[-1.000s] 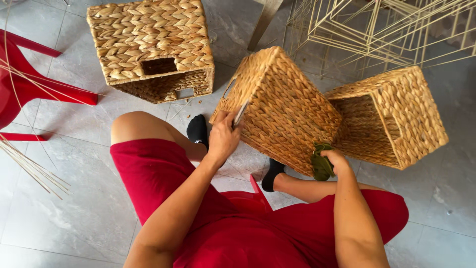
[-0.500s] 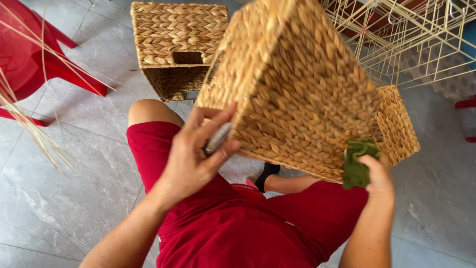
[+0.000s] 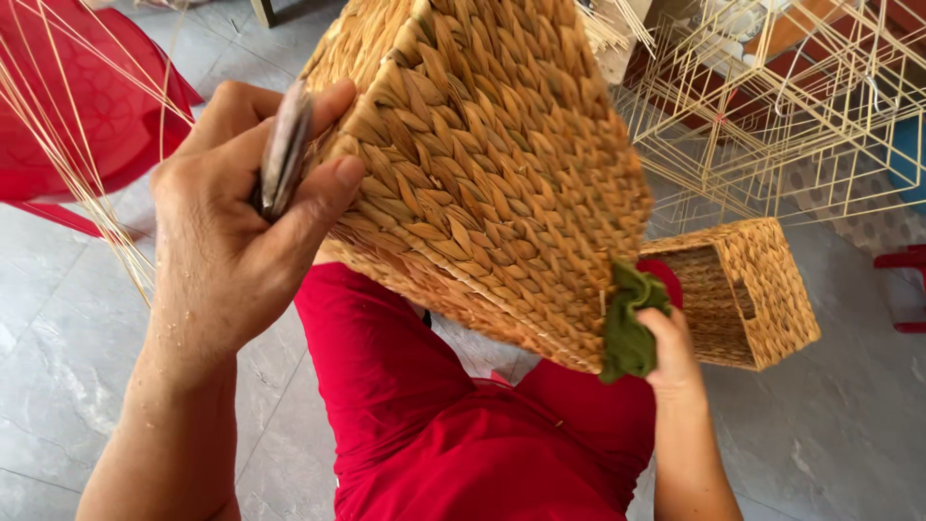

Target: The person wipes the exterior and interior surfaces of a woven basket using a green cloth. They rotate the basket to access different sides and occasionally use scissors to trim loose fibers. The person handles multiple baskets, moving them between the lap and the floor.

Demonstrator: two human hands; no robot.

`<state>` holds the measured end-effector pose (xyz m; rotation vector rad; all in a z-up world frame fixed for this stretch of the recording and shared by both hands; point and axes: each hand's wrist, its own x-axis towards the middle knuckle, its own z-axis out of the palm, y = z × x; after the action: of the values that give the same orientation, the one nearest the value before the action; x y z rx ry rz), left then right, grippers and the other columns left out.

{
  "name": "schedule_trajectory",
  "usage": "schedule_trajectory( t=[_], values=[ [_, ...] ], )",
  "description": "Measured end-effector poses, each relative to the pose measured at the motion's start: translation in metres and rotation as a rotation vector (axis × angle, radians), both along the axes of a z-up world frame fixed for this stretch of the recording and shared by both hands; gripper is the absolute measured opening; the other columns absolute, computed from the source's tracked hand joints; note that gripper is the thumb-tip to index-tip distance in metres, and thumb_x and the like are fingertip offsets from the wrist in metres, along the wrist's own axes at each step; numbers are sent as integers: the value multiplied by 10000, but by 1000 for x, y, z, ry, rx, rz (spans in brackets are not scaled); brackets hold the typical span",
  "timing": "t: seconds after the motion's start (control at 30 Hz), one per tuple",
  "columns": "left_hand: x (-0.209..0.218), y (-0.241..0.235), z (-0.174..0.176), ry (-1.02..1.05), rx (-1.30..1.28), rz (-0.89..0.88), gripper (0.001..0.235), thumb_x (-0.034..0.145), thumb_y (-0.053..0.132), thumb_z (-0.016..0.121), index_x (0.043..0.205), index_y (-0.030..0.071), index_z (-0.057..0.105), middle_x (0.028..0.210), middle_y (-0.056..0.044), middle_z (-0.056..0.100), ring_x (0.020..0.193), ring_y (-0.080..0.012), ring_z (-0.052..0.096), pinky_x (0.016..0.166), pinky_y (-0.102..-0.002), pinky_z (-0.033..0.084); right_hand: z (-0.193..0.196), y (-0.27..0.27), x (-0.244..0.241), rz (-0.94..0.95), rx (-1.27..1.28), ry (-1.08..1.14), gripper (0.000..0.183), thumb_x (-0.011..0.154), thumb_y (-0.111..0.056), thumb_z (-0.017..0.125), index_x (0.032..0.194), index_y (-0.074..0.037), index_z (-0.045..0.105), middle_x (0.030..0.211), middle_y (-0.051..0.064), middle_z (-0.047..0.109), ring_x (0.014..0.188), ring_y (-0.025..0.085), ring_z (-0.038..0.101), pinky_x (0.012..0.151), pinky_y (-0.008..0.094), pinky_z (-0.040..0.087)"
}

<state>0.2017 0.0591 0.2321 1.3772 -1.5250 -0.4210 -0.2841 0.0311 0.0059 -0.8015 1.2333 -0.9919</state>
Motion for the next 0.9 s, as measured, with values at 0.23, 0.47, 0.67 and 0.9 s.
schedule_trajectory(
  t=[0.23,0.47,0.67,0.9],
  values=[
    [-17,-35,46,-317,-290,-60,288,951,71,742,1226,-9,713,1054,-133,667,843,-242,679,762,-371,543,-64,-6,65,164,185,-182,346,882,-179,627,1171,11,646,955,103,718,793,204,702,682,337,588],
    [-100,-83,52,-507,-198,-34,154,893,206,764,996,91,762,894,-106,619,694,-272,682,583,-438,527,-105,-8,103,251,393,-427,380,851,-138,598,1210,-15,623,1067,159,735,917,266,726,855,393,606],
    [-191,-98,42,-669,-289,-33,240,735,169,741,892,-11,712,914,-141,629,770,-256,706,534,-346,569,-127,-8,137,391,550,-639,433,906,-199,591,1286,10,592,1180,181,707,1010,288,709,941,426,584],
    [-281,-115,-7,-918,-230,-67,330,798,181,698,1006,-73,669,939,-166,642,802,-236,706,550,-336,589,-147,12,150,410,637,-854,460,957,-271,549,1327,2,577,1242,171,686,1071,280,687,976,429,568]
  ],
)
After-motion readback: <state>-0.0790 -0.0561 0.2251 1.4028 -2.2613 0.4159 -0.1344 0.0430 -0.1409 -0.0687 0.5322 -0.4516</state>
